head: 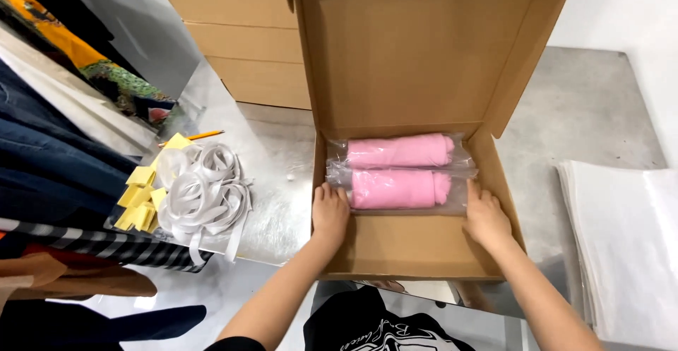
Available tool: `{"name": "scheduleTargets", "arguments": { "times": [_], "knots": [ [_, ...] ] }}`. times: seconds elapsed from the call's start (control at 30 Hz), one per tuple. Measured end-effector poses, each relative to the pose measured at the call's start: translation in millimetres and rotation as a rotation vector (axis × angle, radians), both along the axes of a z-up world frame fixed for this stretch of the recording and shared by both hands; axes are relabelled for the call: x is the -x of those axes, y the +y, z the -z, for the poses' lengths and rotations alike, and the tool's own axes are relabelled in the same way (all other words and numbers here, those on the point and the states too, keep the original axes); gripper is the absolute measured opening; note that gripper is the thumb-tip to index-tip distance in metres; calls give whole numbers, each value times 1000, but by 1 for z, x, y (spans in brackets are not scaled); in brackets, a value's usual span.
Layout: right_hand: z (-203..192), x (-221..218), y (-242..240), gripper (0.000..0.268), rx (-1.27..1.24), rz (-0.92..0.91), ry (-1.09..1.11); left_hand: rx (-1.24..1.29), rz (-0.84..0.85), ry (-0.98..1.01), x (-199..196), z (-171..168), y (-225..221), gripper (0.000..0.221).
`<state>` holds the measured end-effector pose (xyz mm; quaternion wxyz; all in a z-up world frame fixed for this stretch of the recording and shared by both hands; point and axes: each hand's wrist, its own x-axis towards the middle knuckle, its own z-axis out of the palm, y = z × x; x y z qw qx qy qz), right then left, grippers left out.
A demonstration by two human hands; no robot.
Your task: Unboxing a garment, hanging it for inspection, then bagging and repacking it into a box.
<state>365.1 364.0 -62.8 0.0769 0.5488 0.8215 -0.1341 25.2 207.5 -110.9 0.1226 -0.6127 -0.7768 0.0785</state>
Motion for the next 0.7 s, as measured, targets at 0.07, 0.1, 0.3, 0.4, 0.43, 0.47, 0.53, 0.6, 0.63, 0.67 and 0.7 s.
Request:
{"name": "scheduleTargets", "arguments": {
  "times": [0.07,0.1,0.3,0.4,0.43,0.47,0.53,0.6,0.63,0.67,0.7],
  "knots": [
    [-13,3,-4,100,-18,16,3,21,32,-15,9,-10,3,23],
    [-20,5,-6,86,-37,27,6,42,59,-29,14,-15,4,22],
    [-67,-8,2,69,-178,14,98,-162,129,-61,27,-45,6,21],
    [-80,-13,18,67,-176,15,224,-179,49,-258,40,-79,7,38],
    [-75,-19,29,67,-177,16,226,-180,50,-256,46,-91,10,38],
    [-70,-24,39,58,-91,122,376,-210,-32,-566,51,-103,11,39],
    [-78,-27,45,49,-2,226,528,-239,-118,-874,59,-123,13,44],
    [-106,-25,36,35,191,453,862,-351,-211,-1103,63,-137,15,36],
    [-121,-18,31,35,193,451,863,-352,-212,-1101,65,-138,18,36],
    [-137,-14,23,33,237,521,875,-343,-265,-1107,66,-138,20,36],
    [-152,-9,16,32,281,592,886,-334,-317,-1113,67,-139,22,36]
  ]
}}
